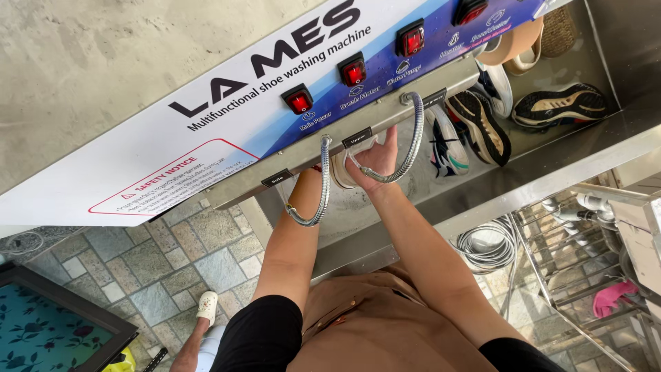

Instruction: The person cleans a pair of white sneakers by hand at a shoe washing station, scrubbing the soles with water and a brush, then rinsing them and tying the laces.

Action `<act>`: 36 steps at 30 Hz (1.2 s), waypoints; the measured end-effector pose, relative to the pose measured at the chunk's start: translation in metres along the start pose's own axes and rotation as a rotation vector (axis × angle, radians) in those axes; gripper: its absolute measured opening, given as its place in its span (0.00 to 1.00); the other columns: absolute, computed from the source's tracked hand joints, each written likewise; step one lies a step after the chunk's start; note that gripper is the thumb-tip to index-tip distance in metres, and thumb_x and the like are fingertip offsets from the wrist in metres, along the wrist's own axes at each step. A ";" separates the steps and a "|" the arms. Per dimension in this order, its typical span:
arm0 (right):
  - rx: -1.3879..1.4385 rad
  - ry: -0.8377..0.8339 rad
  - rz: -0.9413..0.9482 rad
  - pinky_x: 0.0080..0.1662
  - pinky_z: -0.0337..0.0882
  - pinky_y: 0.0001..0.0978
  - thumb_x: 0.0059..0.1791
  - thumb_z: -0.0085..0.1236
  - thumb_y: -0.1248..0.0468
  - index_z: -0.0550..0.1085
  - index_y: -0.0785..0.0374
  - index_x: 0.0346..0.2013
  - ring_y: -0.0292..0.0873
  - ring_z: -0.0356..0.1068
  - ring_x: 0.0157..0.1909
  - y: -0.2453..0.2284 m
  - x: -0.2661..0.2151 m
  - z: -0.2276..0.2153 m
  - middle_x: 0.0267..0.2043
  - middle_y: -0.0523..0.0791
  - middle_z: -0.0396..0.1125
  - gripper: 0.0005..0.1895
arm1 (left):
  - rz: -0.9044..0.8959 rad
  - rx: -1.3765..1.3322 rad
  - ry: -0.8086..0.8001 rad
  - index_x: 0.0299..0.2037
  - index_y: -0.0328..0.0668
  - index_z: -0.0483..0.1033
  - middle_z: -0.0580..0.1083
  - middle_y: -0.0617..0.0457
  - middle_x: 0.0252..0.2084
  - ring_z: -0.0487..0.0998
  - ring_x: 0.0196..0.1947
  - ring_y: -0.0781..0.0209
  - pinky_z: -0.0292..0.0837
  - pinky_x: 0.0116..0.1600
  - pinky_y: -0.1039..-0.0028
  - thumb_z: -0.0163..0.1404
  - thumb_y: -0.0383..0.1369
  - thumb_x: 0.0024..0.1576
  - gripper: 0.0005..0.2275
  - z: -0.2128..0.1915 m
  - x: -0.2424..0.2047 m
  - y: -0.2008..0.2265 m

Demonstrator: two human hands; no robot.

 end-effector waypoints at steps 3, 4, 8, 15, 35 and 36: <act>-0.074 -0.023 0.011 0.70 0.58 0.50 0.47 0.45 0.30 0.70 0.63 0.61 0.54 0.65 0.65 0.001 -0.014 0.006 0.64 0.50 0.67 0.44 | -0.009 -0.133 -0.092 0.64 0.40 0.65 0.69 0.48 0.63 0.71 0.60 0.53 0.68 0.67 0.60 0.41 0.46 0.67 0.22 0.003 -0.016 -0.008; -0.090 -0.045 0.025 0.69 0.58 0.50 0.46 0.46 0.29 0.69 0.63 0.62 0.53 0.65 0.65 0.003 -0.022 0.006 0.64 0.49 0.67 0.46 | 0.037 -0.020 0.003 0.64 0.40 0.65 0.69 0.48 0.63 0.71 0.60 0.54 0.68 0.67 0.60 0.41 0.46 0.67 0.21 -0.005 -0.026 -0.013; -0.018 -0.163 0.034 0.73 0.57 0.45 0.53 0.46 0.30 0.67 0.65 0.68 0.51 0.62 0.69 0.005 -0.050 0.006 0.68 0.49 0.64 0.45 | 0.022 0.179 0.078 0.66 0.37 0.66 0.69 0.46 0.64 0.70 0.62 0.52 0.65 0.67 0.62 0.39 0.46 0.69 0.23 -0.005 -0.056 -0.029; -0.104 -0.061 -0.014 0.74 0.55 0.44 0.53 0.42 0.33 0.63 0.67 0.70 0.50 0.60 0.72 0.007 -0.092 0.008 0.71 0.50 0.62 0.45 | 0.130 0.239 -0.022 0.71 0.41 0.61 0.64 0.51 0.71 0.64 0.70 0.56 0.61 0.71 0.68 0.32 0.52 0.68 0.28 0.061 -0.123 -0.034; -0.033 -0.016 0.125 0.74 0.50 0.51 0.50 0.40 0.27 0.57 0.73 0.72 0.56 0.54 0.75 -0.005 -0.131 -0.042 0.75 0.56 0.55 0.55 | -0.040 0.253 -0.076 0.62 0.32 0.71 0.74 0.40 0.55 0.76 0.53 0.47 0.71 0.59 0.58 0.45 0.48 0.66 0.25 0.050 -0.124 -0.039; -0.054 -0.033 0.117 0.74 0.50 0.51 0.51 0.39 0.27 0.57 0.73 0.72 0.56 0.54 0.75 -0.006 -0.124 -0.040 0.75 0.55 0.55 0.55 | -0.041 0.254 -0.080 0.62 0.32 0.71 0.74 0.40 0.55 0.76 0.53 0.47 0.71 0.59 0.58 0.45 0.48 0.66 0.25 0.049 -0.119 -0.039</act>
Point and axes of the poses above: each hand's wrist, its own x-axis towards the middle knuckle, its own z-axis out of the palm, y = z × x, the point moved 5 cm from there along x, towards the middle knuckle
